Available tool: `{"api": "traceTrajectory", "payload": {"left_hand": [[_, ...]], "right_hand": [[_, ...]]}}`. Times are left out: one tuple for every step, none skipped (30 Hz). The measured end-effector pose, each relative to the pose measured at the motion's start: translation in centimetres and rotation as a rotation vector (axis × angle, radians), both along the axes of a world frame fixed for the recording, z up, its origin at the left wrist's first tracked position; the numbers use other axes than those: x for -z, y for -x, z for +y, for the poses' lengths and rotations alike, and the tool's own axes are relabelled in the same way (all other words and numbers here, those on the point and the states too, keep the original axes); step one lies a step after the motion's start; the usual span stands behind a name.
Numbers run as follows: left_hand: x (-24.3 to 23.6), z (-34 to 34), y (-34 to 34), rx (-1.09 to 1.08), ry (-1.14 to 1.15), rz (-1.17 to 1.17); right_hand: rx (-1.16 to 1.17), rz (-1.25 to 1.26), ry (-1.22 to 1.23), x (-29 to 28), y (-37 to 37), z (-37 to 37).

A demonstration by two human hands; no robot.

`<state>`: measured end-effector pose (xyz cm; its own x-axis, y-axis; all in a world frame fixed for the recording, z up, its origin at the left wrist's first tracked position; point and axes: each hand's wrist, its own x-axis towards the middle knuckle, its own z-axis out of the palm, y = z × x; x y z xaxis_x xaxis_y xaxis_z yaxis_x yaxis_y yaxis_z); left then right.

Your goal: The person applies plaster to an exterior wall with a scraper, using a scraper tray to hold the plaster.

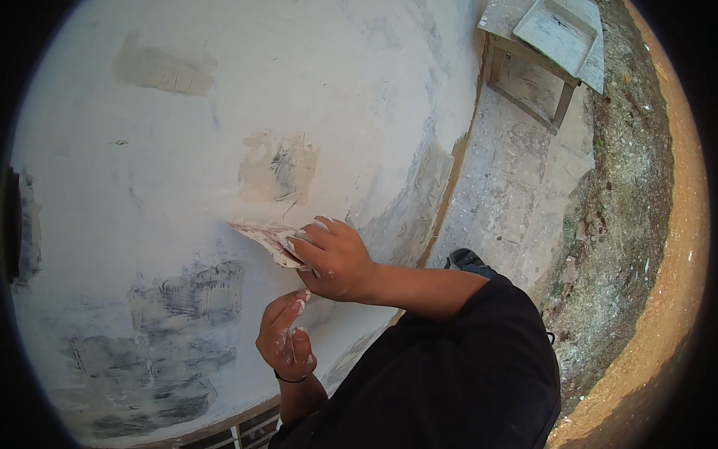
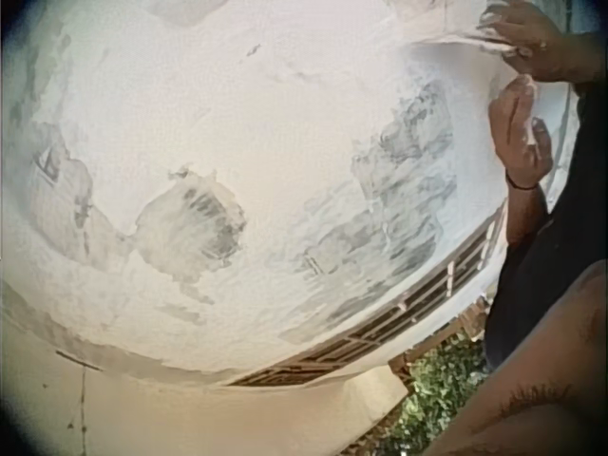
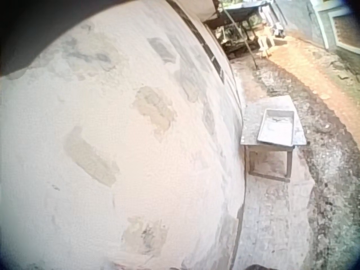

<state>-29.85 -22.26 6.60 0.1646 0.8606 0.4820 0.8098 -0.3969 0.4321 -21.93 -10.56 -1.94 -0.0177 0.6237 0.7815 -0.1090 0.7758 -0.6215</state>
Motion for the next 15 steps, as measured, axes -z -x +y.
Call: {"api": "traceTrajectory", "payload": {"left_hand": [[0.0, 0.0, 0.0, 0.015, -0.023, -0.014], [0.1, 0.0, 0.0, 0.013, -0.023, -0.015], [0.1, 0.1, 0.1, 0.006, -0.029, -0.017], [0.2, 0.2, 0.1, -0.001, -0.034, -0.018], [0.3, 0.2, 0.1, -0.002, -0.035, -0.017], [0.3, 0.2, 0.0, 0.011, -0.037, -0.021], [0.3, 0.3, -0.1, 0.025, -0.038, -0.024], [0.3, 0.2, 0.0, 0.022, -0.036, -0.022], [0.4, 0.2, 0.0, 0.026, -0.033, -0.021], [0.5, 0.3, 0.1, 0.030, -0.029, -0.020], [0.5, 0.3, 0.1, 0.030, -0.027, -0.021], [0.6, 0.3, 0.1, 0.026, -0.020, -0.013], [0.7, 0.4, 0.1, 0.021, -0.013, -0.006], [0.7, 0.4, 0.0, 0.027, -0.005, -0.010], [0.6, 0.8, -0.1, 0.041, 0.000, 0.005]], "right_hand": [[0.001, 0.000, 0.001, 0.0, -0.3, 0.8], [-0.068, 0.022, 0.142, 0.2, -0.7, 2.0], [-0.131, 0.045, 0.282, 0.2, -1.0, 3.2], [-0.248, 0.188, 0.555, 0.2, -1.1, 4.0], [-0.370, 0.335, 0.828, 0.3, -1.1, 4.7], [-0.370, 0.357, 0.957, 1.5, -1.1, 5.7], [-0.369, 0.379, 1.086, 3.3, -1.4, 6.6], [-0.226, 0.374, 1.061, 4.5, -1.9, 7.3], [-0.082, 0.367, 1.031, 5.4, -2.6, 7.8], [-0.083, 0.368, 1.031, 5.9, -3.3, 7.9], [0.087, 0.331, 1.030, 6.1, -4.1, 8.0], [0.258, 0.293, 1.024, 6.0, -4.6, 8.0], [0.258, 0.293, 1.025, 5.7, -4.6, 7.9], [0.224, 0.228, 1.012, 4.7, -4.6, 7.4], [0.190, 0.167, 0.998, 3.9, -4.3, 7.1]]}}
